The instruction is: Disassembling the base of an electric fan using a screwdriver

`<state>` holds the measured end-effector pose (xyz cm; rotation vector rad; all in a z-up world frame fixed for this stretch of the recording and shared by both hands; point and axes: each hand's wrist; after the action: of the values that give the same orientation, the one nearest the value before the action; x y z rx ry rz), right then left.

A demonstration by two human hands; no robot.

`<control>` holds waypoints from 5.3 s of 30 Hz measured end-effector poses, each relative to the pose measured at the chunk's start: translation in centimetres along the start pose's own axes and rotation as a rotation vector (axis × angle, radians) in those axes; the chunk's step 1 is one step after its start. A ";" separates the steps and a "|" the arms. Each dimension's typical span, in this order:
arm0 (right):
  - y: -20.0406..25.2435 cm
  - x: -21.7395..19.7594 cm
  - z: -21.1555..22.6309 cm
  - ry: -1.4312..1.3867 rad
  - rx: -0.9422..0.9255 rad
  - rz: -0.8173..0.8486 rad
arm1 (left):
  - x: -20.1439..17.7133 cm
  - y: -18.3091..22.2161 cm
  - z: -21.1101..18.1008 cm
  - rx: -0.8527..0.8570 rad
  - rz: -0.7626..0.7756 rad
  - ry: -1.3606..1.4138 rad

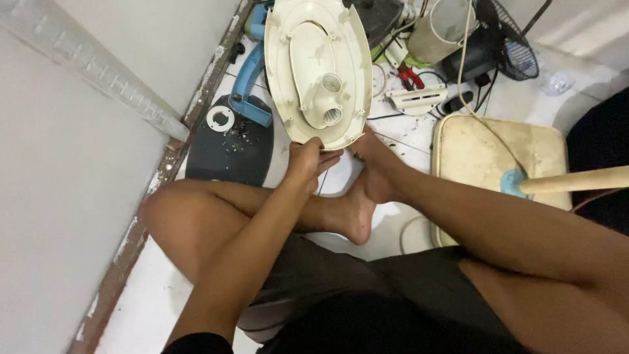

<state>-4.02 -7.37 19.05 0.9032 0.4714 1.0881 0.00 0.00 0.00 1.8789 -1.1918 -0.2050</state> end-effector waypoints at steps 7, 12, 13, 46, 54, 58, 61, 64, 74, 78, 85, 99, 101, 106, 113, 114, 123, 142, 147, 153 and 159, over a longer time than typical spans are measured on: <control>-13.0 -10.3 -0.9 0.052 -0.406 -0.508 | -2.2 0.7 0.7 -0.004 0.039 -0.190; -15.2 -6.7 -2.2 0.783 -0.693 -0.827 | -3.6 -2.1 2.5 -0.065 -0.010 -0.253; -14.1 -6.0 -1.5 0.790 -0.687 -0.819 | -3.5 -1.7 1.8 -0.070 -0.019 -0.252; -23.6 1.6 -3.2 1.200 -0.759 -0.379 | -0.3 -16.2 -12.7 0.627 -0.202 -1.261; -23.6 1.3 -3.7 0.939 -1.007 -0.451 | -0.6 -15.0 -13.3 0.328 0.105 -0.722; -22.1 2.2 -0.7 1.013 -0.861 -0.396 | -0.1 -13.7 -13.9 0.292 0.131 -0.595; -21.9 2.2 0.1 1.069 -0.800 -0.360 | -0.1 -13.7 -13.9 0.364 0.187 -0.604; -22.1 1.8 0.0 1.127 -0.777 -0.381 | 0.2 -13.8 -14.3 0.332 0.165 -0.683; -20.7 2.1 0.1 1.110 -0.920 -0.468 | 1.8 -13.6 -14.7 0.392 0.023 -0.943; -20.2 2.2 0.0 1.072 -0.941 -0.449 | 1.9 -13.2 -15.2 0.393 0.019 -0.980; -17.3 2.9 1.9 1.035 -0.834 -0.455 | 1.8 -9.6 -18.2 0.357 0.070 -1.008; -18.2 -1.2 -0.7 0.791 -0.868 -0.352 | -2.6 -14.8 -5.2 0.372 0.508 -0.149; -17.9 -1.1 -0.3 0.778 -0.877 -0.343 | -2.7 -14.9 -4.1 0.358 0.493 -0.225; -18.0 -2.0 -0.3 0.798 -1.022 -0.290 | -3.4 -16.9 -0.5 0.336 0.392 -0.325; -17.9 -2.3 -0.1 0.903 -0.956 -0.284 | -4.0 -18.0 -2.1 0.378 0.369 -0.279; -17.8 -2.1 0.1 0.921 -0.933 -0.280 | -4.2 -18.7 -1.7 0.351 0.364 -0.247; -17.4 -2.4 0.4 0.975 -0.961 -0.276 | -1.9 -10.4 -7.1 0.349 0.385 -0.314; -19.0 -2.3 0.6 1.080 -0.914 -0.331 | -0.9 -11.5 -5.6 0.364 0.379 -0.211; -20.2 -2.4 1.3 1.082 -0.780 -0.161 | 0.9 -11.3 -4.2 0.199 0.258 0.172; -20.0 -3.3 2.9 1.135 -0.693 -0.028 | -0.4 -13.1 -3.0 0.081 0.254 0.211; -20.5 -3.9 1.5 1.176 -0.853 0.041 | -1.4 -13.6 -1.8 0.042 0.175 0.147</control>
<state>6.75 -15.00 2.87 -0.5638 0.8274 1.6055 9.16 4.32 -9.41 1.7812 -1.2588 0.0542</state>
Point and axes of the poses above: each hand's wrist, its own y-axis away from the middle knuckle, its own x-axis out of the palm, z = x × y, and after that the axes turned 14 degrees about -z, right-handed
